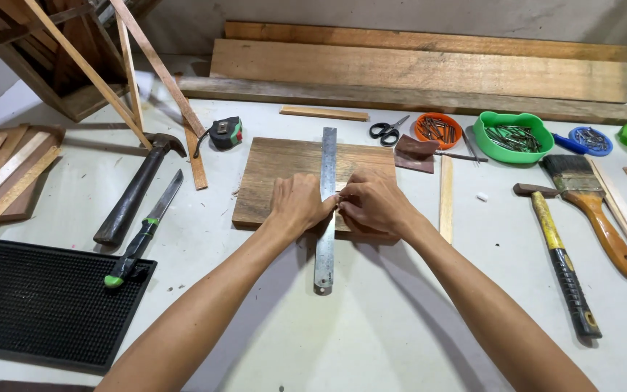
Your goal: The recorder is measuring, marking, and preparing small wood strips on a wooden board.
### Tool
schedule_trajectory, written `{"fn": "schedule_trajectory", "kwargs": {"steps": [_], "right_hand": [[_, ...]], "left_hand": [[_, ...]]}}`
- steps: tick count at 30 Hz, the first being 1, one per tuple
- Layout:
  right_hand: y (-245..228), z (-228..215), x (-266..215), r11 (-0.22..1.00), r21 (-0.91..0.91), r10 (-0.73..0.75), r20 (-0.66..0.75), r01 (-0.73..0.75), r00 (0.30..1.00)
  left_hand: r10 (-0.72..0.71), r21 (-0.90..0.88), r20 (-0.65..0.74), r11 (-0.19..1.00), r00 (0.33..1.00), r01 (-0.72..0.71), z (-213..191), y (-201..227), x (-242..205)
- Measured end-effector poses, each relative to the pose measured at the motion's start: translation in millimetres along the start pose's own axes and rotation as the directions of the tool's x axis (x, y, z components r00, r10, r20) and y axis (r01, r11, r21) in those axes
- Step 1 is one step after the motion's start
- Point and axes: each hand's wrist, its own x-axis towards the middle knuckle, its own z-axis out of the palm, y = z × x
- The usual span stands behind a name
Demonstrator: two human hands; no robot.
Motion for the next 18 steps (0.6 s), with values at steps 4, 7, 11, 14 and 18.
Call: {"fn": "schedule_trajectory", "kwargs": {"steps": [4, 7, 11, 14, 18], "right_hand": [[-5.8, 9.5, -3.9, 0.999, -0.015, -0.046, -0.031, 0.046, 0.998], [-7.2, 11.8, -6.6, 1.000, 0.006, -0.026, -0.044, 0.026, 0.999], [-9.2, 11.0, -12.3, 0.999, -0.003, -0.045, -0.046, 0.045, 0.998], [-9.3, 12.3, -16.0, 0.999, -0.019, -0.048, -0.016, 0.048, 0.999], [-13.4, 10.7, -16.3, 1.000, -0.025, -0.012, 0.010, 0.012, 1.000]], "left_hand": [[0.050, -0.003, -0.017, 0.999, 0.999, -0.050, 8.3, -4.0, 4.4], [-0.029, -0.094, 0.058, 0.995, 0.998, 0.034, 6.4, -1.7, 7.2], [-0.169, -0.312, 0.182, 0.924, 0.969, 0.220, 14.2, -8.5, 21.5], [-0.246, -0.449, 0.278, 0.821, 0.928, 0.352, -5.2, -3.4, 18.1], [-0.310, -0.530, 0.343, 0.716, 0.887, 0.455, -19.2, 0.2, 19.0]]}}
